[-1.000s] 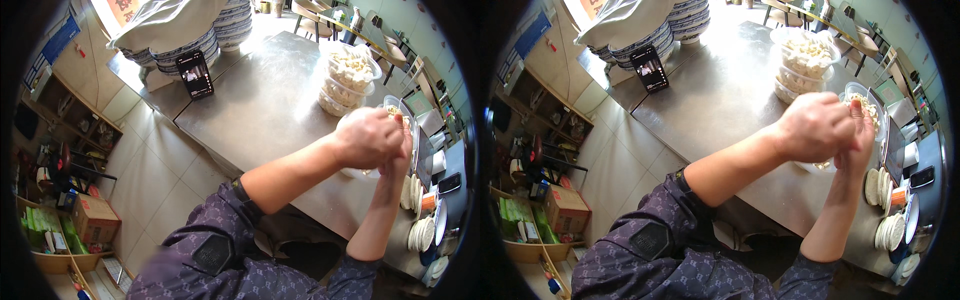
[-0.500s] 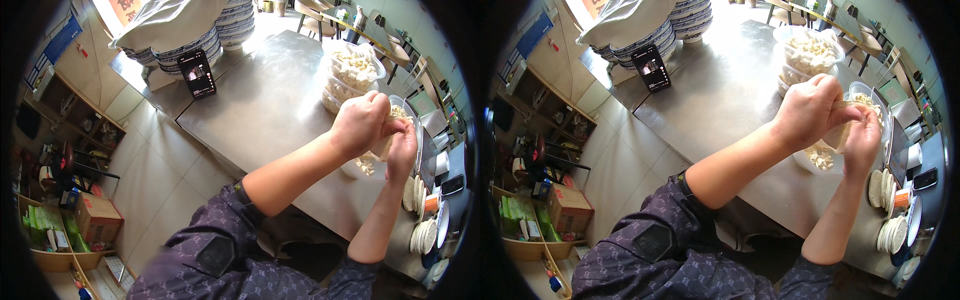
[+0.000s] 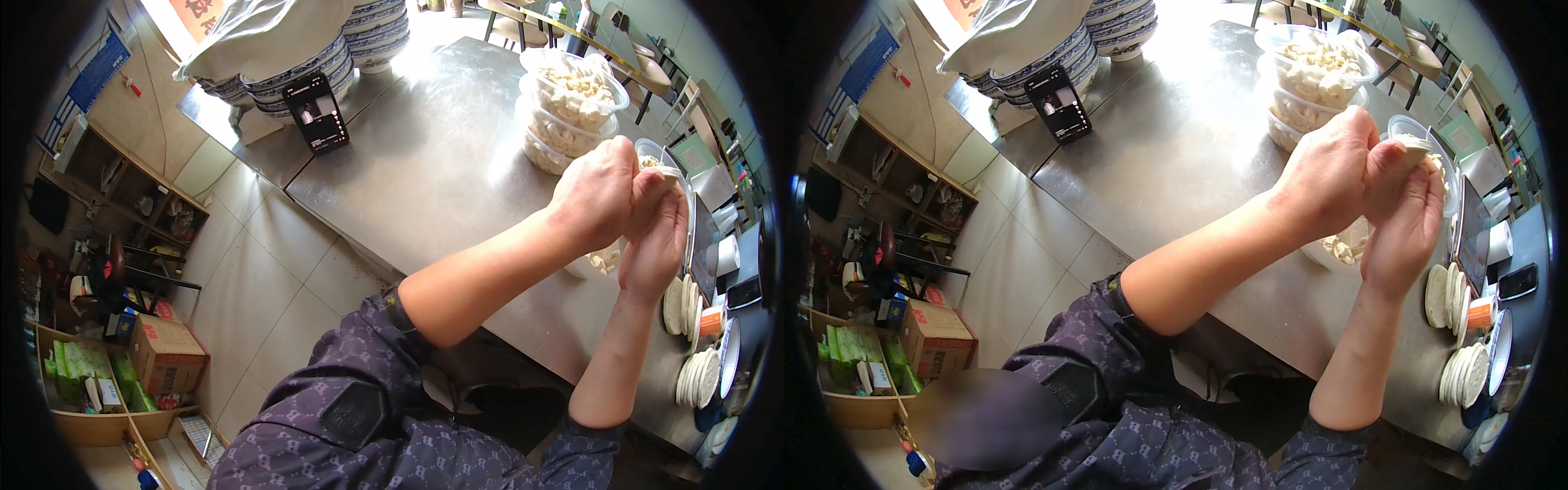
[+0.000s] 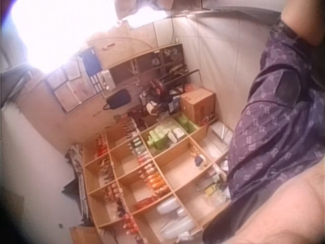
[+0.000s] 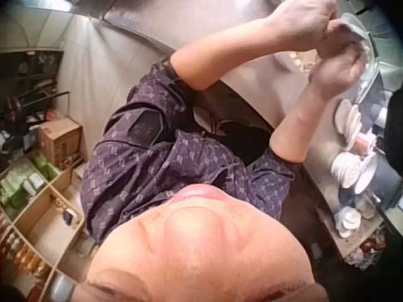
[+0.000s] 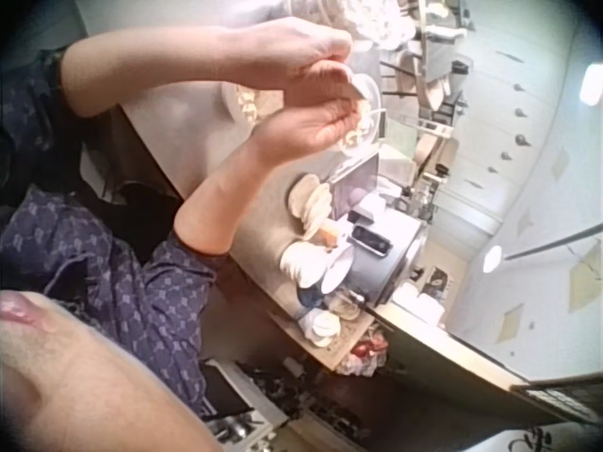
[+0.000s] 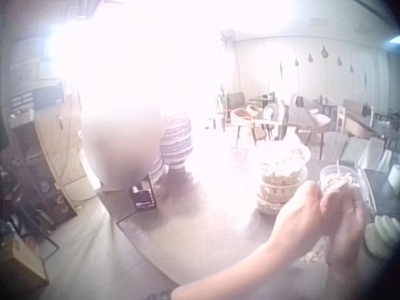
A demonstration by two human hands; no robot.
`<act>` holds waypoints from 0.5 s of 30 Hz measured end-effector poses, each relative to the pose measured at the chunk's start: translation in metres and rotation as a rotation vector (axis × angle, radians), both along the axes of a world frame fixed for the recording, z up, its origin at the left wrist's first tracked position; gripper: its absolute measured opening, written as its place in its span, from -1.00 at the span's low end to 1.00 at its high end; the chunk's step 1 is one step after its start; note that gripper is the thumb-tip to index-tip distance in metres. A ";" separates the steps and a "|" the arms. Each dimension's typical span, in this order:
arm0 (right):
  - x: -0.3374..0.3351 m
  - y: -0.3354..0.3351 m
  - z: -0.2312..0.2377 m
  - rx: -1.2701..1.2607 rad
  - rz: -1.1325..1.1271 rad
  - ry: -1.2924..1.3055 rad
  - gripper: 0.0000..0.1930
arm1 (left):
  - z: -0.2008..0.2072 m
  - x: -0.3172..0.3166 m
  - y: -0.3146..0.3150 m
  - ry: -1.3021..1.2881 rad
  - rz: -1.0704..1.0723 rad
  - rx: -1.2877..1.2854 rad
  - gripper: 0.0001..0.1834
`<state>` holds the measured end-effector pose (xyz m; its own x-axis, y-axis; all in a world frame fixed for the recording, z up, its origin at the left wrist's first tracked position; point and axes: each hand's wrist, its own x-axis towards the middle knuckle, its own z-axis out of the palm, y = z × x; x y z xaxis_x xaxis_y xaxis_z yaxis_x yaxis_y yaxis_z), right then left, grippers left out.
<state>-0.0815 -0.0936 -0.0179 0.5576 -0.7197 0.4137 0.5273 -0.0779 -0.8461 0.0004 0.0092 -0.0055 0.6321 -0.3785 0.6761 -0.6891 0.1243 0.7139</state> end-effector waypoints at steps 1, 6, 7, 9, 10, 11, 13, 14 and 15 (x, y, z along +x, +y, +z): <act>0.000 -0.001 0.000 -0.044 -0.039 -0.029 -0.63 | 0.001 -0.003 -0.002 0.004 0.009 0.022 -0.49; -0.010 -0.008 -0.002 0.146 0.244 -0.117 -0.59 | -0.001 -0.012 -0.015 -0.181 0.148 -0.026 -0.56; -0.011 -0.010 -0.004 0.200 0.304 -0.131 -0.56 | -0.003 -0.015 -0.017 -0.205 0.141 -0.049 -0.56; -0.011 -0.014 -0.009 0.133 0.207 -0.099 -0.53 | -0.004 -0.022 -0.021 -0.261 0.140 -0.135 -0.58; -0.012 -0.017 -0.011 0.146 0.167 -0.070 -0.51 | -0.005 -0.025 -0.022 -0.252 0.122 -0.137 -0.58; -0.013 -0.019 -0.011 0.052 0.176 -0.089 -0.63 | -0.005 -0.028 -0.023 -0.242 0.104 -0.139 -0.58; -0.018 -0.022 -0.011 -0.061 0.236 -0.073 -0.64 | -0.003 -0.029 -0.023 -0.188 0.024 -0.186 -0.58; -0.019 -0.022 -0.011 -0.019 0.160 -0.027 -0.64 | -0.003 -0.028 -0.022 -0.187 0.012 -0.167 -0.58; -0.020 -0.021 -0.010 -0.060 0.217 -0.058 -0.65 | -0.002 -0.027 -0.020 -0.178 -0.010 -0.138 -0.59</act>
<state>-0.1017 -0.1145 -0.0275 0.6706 -0.5587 0.4881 0.5848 -0.0066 -0.8111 -0.0268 -0.0108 -0.0073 0.4949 -0.2804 0.8225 -0.8009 0.2199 0.5569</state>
